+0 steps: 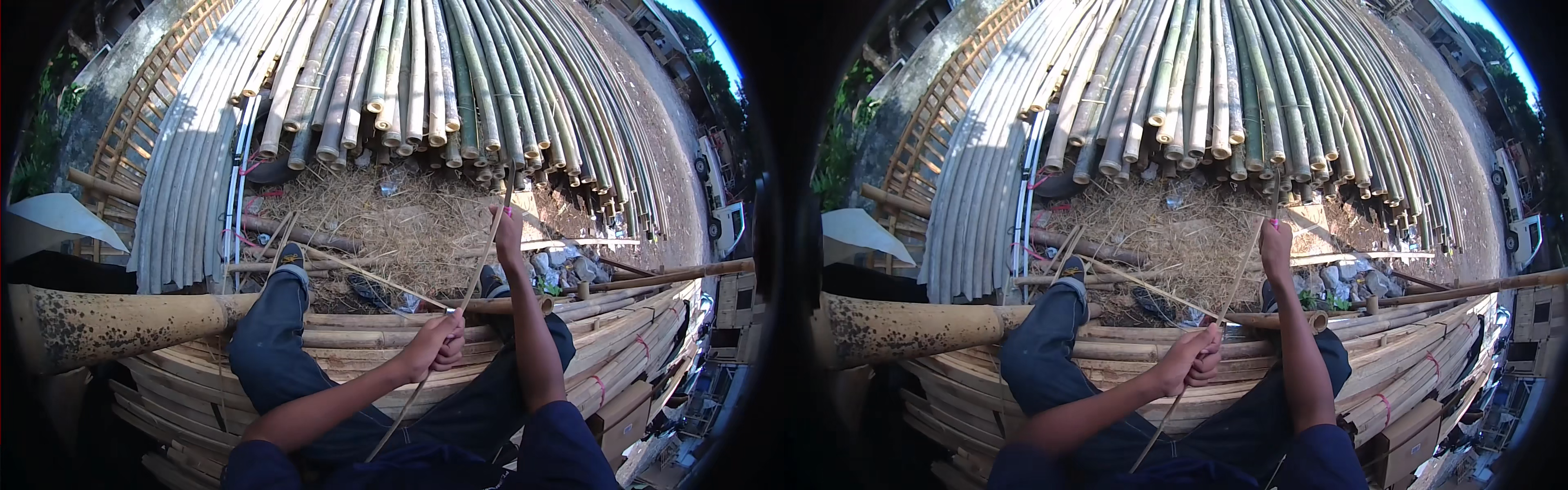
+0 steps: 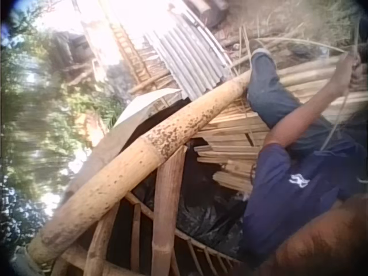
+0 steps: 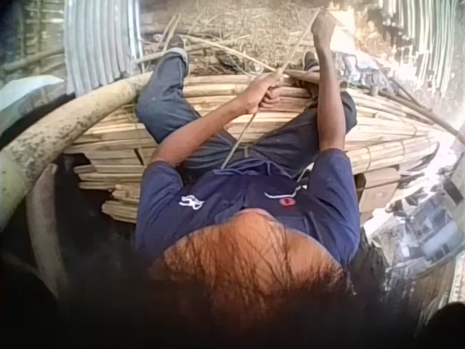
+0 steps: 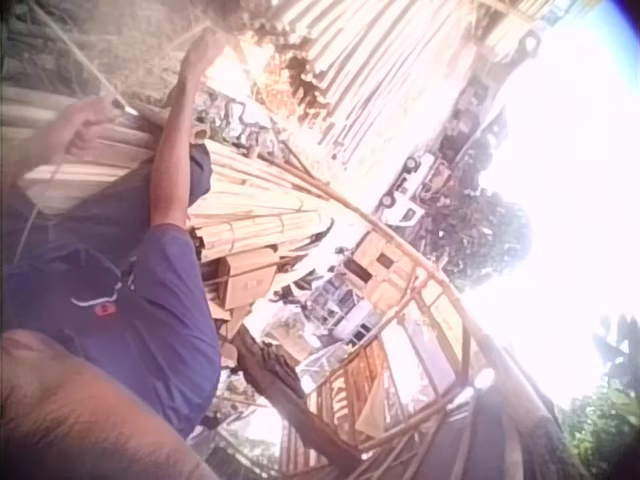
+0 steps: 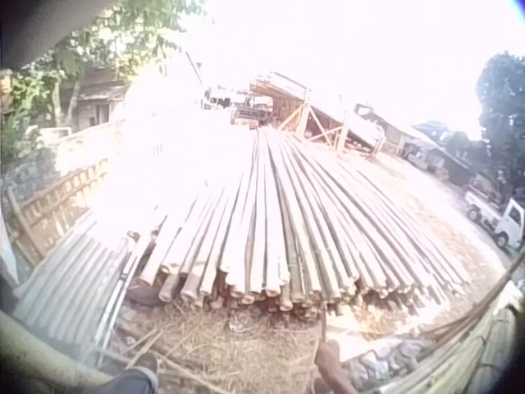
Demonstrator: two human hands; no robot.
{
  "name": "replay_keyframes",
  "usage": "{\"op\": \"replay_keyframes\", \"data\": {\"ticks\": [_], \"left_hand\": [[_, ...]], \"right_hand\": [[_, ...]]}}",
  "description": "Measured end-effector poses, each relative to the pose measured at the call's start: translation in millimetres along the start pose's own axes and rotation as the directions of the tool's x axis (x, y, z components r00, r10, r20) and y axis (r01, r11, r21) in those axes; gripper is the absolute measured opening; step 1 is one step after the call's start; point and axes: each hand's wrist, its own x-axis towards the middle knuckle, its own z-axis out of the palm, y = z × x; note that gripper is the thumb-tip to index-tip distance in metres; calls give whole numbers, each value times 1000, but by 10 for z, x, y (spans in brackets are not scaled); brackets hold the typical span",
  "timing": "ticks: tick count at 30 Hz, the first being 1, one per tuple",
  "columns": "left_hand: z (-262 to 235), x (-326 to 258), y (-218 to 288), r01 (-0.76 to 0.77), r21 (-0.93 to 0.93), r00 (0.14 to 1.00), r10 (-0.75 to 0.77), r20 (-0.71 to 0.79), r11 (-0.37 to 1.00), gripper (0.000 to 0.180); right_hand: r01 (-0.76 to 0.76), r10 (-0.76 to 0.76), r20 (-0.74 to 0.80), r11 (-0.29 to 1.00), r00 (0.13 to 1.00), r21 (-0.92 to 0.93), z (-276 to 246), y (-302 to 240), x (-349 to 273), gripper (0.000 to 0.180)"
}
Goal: Shaving or cleaning a long thin strip of bamboo using a small hand knife while sitting on a pile of bamboo poles.
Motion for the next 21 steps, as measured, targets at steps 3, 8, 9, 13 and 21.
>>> {"op": "replay_keyframes", "data": {"ticks": [3, 8, 9, 13, 21], "left_hand": [[-150, 32, 298, -68, -48, 994, 64, -89, 997, 40], [-188, 66, 298, -220, 165, 932, 257, -256, 961, 40], [-171, 59, 245, -242, 257, 897, 317, -309, 936, 40], [-108, 28, 23, -230, 373, 894, 347, -285, 899, 40], [-220, 109, 147, -23, -4, 998, 23, -63, 1000, 31]], "right_hand": [[-34, 13, 126, 984, 992, 172, 49, -90, -114, 35], [733, -483, 638, 651, 600, -196, 394, -375, -562, 29], [734, -482, 643, 653, 595, -190, 409, -382, -583, 29], [480, -356, 342, 773, 870, -415, 332, -135, -390, 30], [-13, 12, 14, 994, 1000, 105, -61, -8, 49, 33]]}}
